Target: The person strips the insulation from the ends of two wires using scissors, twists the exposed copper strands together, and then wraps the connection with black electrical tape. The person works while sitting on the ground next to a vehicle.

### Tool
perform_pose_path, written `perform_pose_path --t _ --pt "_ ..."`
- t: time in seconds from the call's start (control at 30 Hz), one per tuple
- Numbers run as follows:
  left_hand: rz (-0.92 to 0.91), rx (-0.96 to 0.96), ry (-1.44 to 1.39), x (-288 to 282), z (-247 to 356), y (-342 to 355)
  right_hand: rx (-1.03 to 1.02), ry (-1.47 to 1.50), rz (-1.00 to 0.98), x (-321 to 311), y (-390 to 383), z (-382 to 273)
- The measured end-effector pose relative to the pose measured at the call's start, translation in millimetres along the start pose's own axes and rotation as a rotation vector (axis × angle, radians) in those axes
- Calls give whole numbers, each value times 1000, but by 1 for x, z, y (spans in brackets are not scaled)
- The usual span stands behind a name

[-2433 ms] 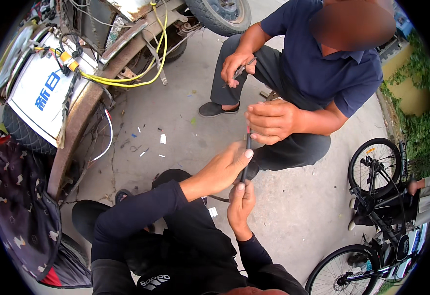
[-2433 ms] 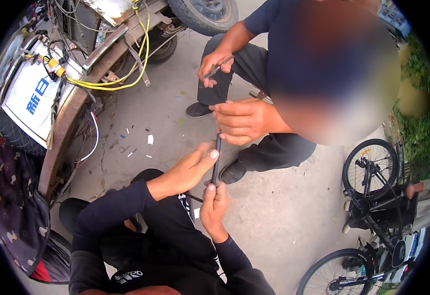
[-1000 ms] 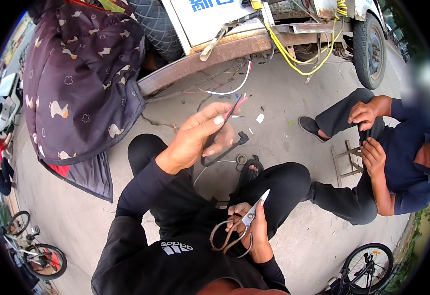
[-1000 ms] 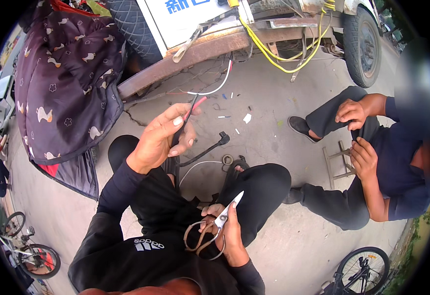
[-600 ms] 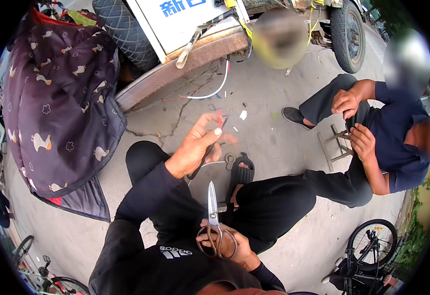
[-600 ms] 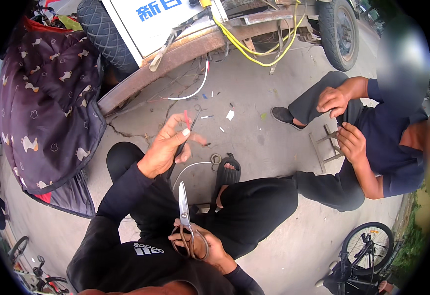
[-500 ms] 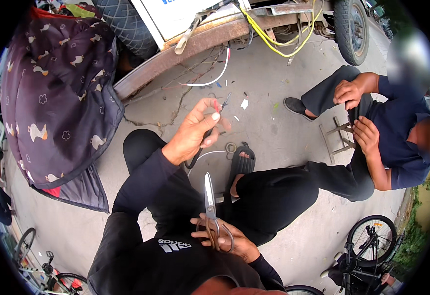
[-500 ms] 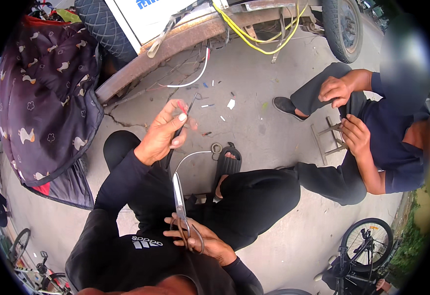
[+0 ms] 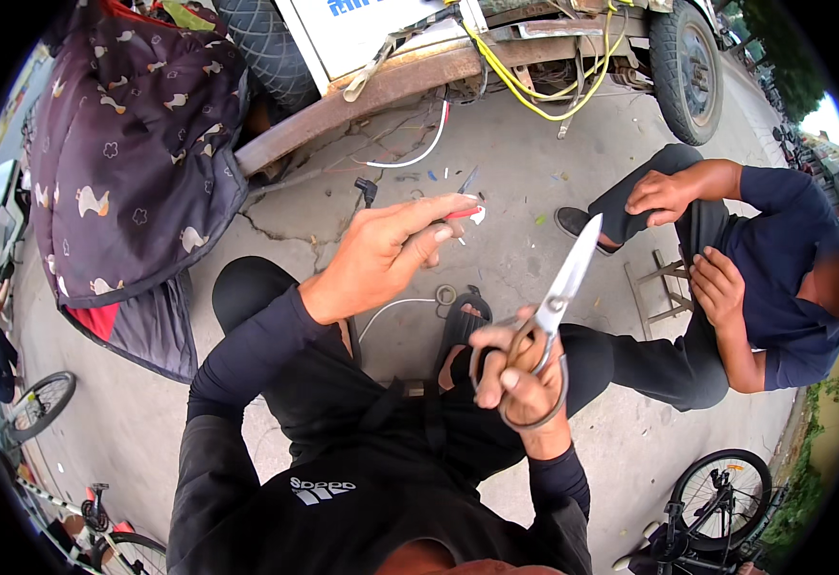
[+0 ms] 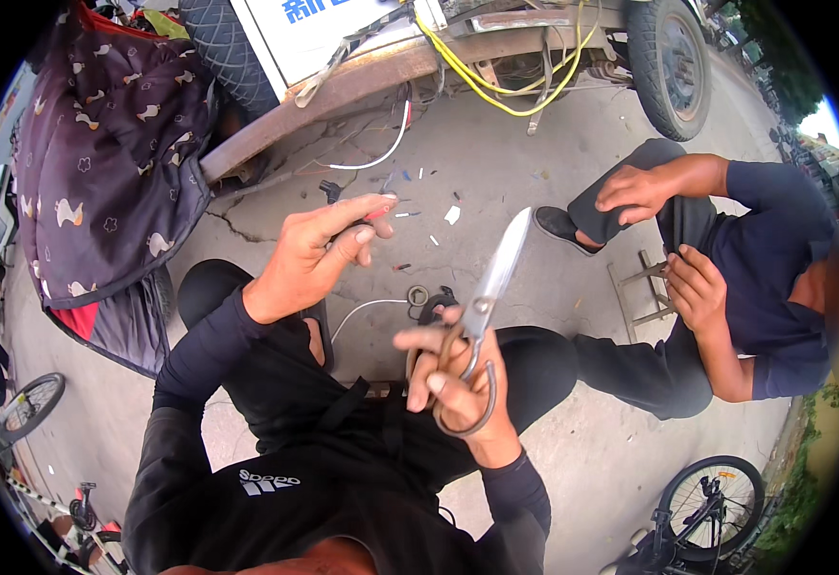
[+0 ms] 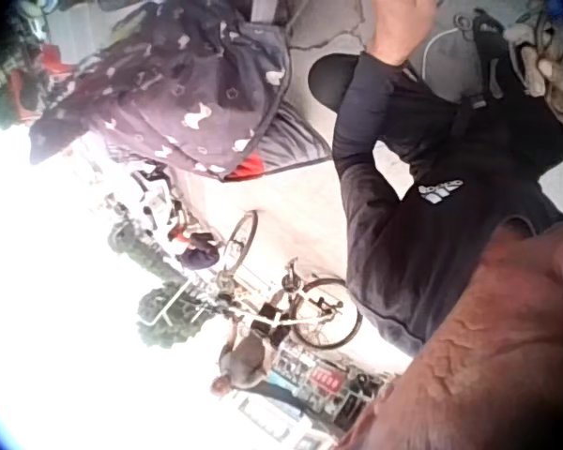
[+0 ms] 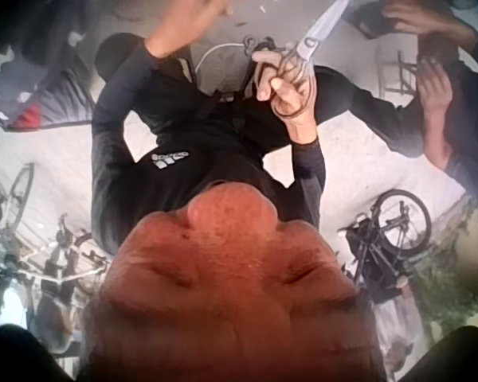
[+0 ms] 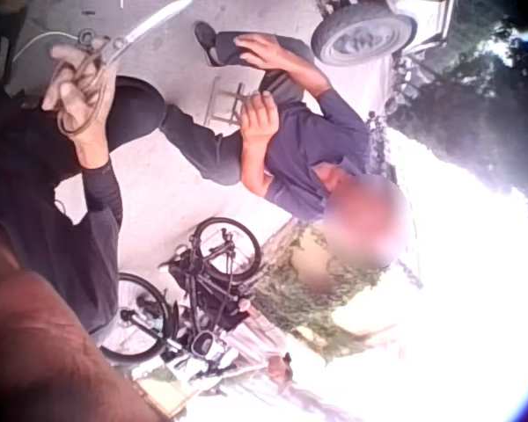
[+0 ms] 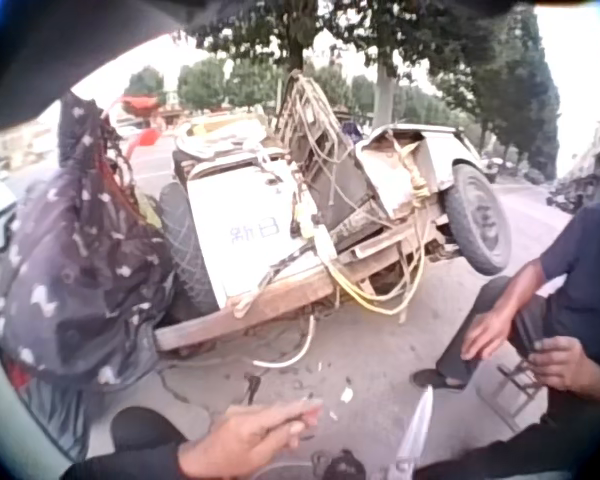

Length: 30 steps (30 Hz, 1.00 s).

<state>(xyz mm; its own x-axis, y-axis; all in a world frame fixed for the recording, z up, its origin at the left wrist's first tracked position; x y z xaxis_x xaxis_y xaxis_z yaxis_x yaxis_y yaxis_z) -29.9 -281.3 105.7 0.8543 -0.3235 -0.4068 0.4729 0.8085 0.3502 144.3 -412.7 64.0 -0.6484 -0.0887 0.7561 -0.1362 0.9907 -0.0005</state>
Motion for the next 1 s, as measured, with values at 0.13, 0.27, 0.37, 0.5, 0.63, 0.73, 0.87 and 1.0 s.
perform_pose_path --t 0.13,0.27,0.37,0.5,0.63,0.73,0.87,1.0 --pt "-32 5 113 16 2 27 -310 -449 174 10 89 -72" --pt "-39 32 199 31 -24 60 -318 -446 109 -4 150 -67" --pt "-43 26 227 37 -54 76 -368 -551 109 -29 180 -58" --pt "-113 -125 145 46 -99 91 -294 -570 138 -59 207 -37" --pt "-143 -132 234 47 -119 119 -287 -441 235 -80 232 -32" --pt "-56 -80 243 59 -134 128 -236 -390 302 -90 242 -35" --pt "-1 85 266 71 -142 137 -292 -432 331 -113 247 -32" --pt "-191 1 103 92 -159 137 -317 -461 341 -137 243 -33"
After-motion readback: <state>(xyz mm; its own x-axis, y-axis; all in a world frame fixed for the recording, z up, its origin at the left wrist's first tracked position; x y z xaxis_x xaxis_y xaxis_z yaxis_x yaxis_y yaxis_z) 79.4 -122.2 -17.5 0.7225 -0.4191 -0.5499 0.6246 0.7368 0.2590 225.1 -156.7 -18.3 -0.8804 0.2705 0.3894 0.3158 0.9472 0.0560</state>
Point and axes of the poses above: each hand's wrist, its own y-axis towards the middle knuckle, its own x-axis out of the palm, z = x × y, the point moved 6 cm from there along y, towards the middle knuckle, and after that the axes turned 10 degrees about y, right-handed, at the moved point
